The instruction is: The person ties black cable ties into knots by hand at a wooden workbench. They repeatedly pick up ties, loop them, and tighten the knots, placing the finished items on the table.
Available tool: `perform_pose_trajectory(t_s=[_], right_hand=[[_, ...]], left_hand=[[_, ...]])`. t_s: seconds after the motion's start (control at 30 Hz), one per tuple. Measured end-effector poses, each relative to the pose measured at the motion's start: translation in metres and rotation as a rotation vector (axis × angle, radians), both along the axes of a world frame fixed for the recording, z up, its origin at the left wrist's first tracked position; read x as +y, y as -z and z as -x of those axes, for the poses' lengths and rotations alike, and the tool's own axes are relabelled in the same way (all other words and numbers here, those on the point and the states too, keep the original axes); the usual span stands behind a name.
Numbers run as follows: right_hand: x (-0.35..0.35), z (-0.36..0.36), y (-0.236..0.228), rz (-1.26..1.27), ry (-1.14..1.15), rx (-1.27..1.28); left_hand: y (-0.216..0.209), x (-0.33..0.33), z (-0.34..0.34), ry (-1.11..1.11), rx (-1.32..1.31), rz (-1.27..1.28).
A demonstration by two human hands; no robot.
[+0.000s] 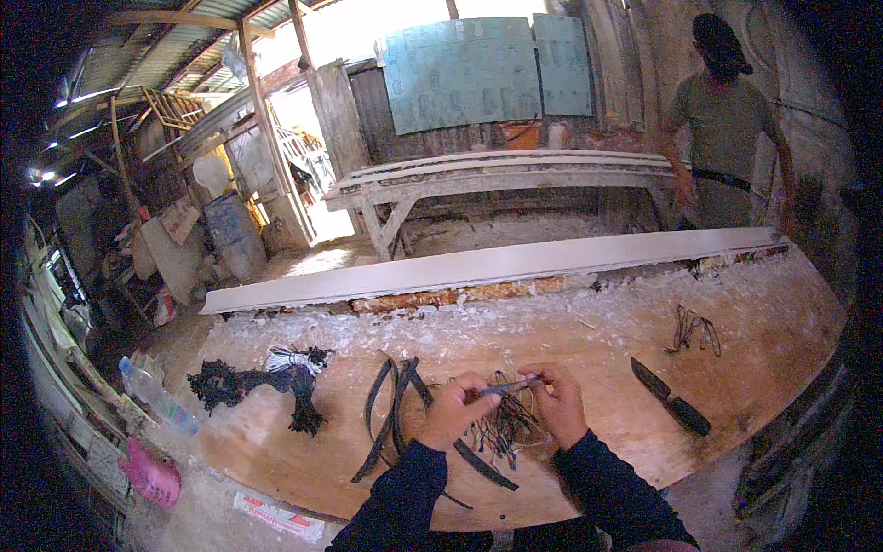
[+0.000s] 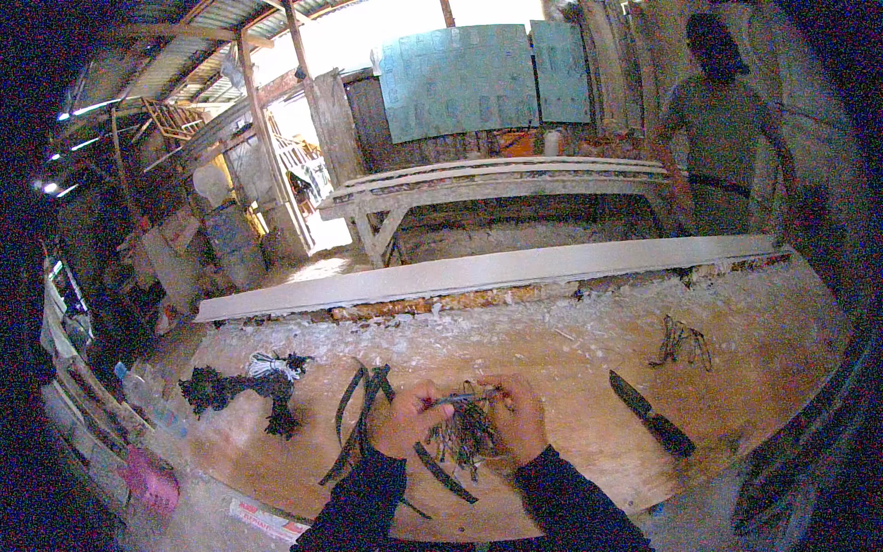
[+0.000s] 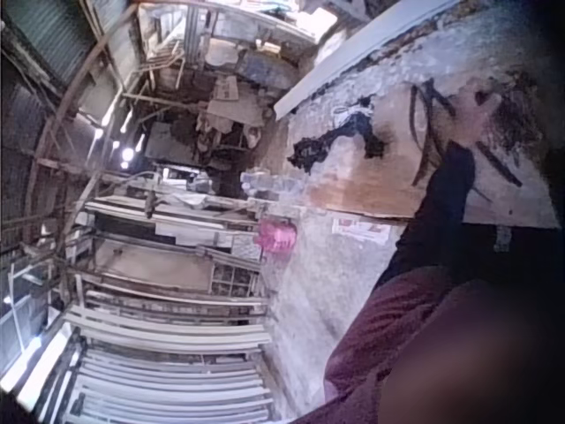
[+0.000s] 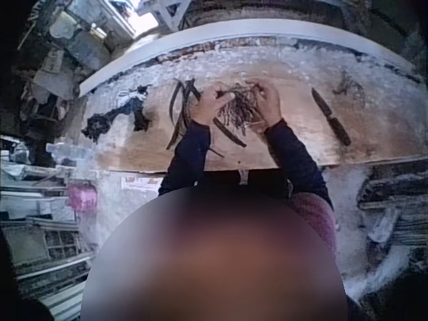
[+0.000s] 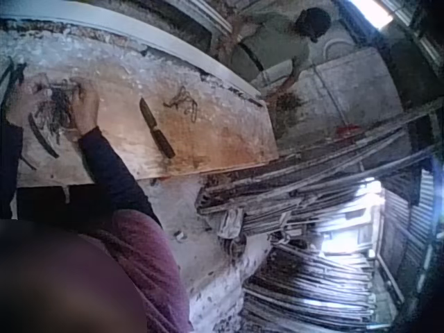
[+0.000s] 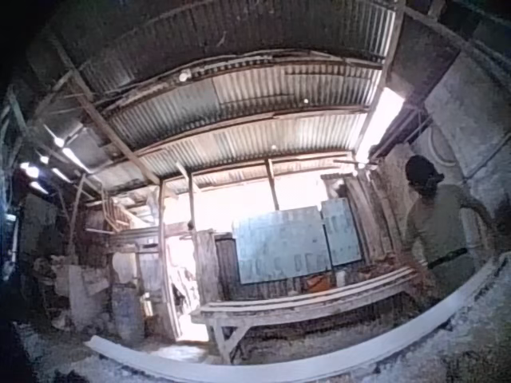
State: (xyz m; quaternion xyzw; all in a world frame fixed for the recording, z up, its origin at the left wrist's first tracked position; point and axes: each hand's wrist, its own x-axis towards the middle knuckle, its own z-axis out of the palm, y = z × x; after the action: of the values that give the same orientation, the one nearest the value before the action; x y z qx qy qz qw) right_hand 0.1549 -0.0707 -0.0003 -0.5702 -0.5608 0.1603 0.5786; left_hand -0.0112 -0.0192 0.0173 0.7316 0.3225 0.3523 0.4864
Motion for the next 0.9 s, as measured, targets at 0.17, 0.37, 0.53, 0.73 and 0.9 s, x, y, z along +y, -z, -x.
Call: perform_pose_trajectory(t_s=[0.17,0.37,0.53,0.73,0.9], right_hand=[[0.004,0.002,0.012,-0.032,-0.112,0.317],[0.001,-0.005,0.007,0.253,-0.423,0.324],[-0.013,0.008,-0.01,0.244,-0.745,0.271],[-0.014,0.006,-0.013,0.268,-0.833,0.311],[-0.011,0.003,-0.007,0.203,-0.723,0.413]], left_hand=[[0.003,0.013,0.009,-0.261,0.023,-0.021],[0.027,0.031,0.013,-0.341,-0.067,-0.035],[0.025,0.034,0.017,-0.343,-0.281,0.163],[0.021,0.026,0.011,-0.259,-0.274,0.261],[0.022,0.024,0.01,-0.107,-0.162,0.282]])
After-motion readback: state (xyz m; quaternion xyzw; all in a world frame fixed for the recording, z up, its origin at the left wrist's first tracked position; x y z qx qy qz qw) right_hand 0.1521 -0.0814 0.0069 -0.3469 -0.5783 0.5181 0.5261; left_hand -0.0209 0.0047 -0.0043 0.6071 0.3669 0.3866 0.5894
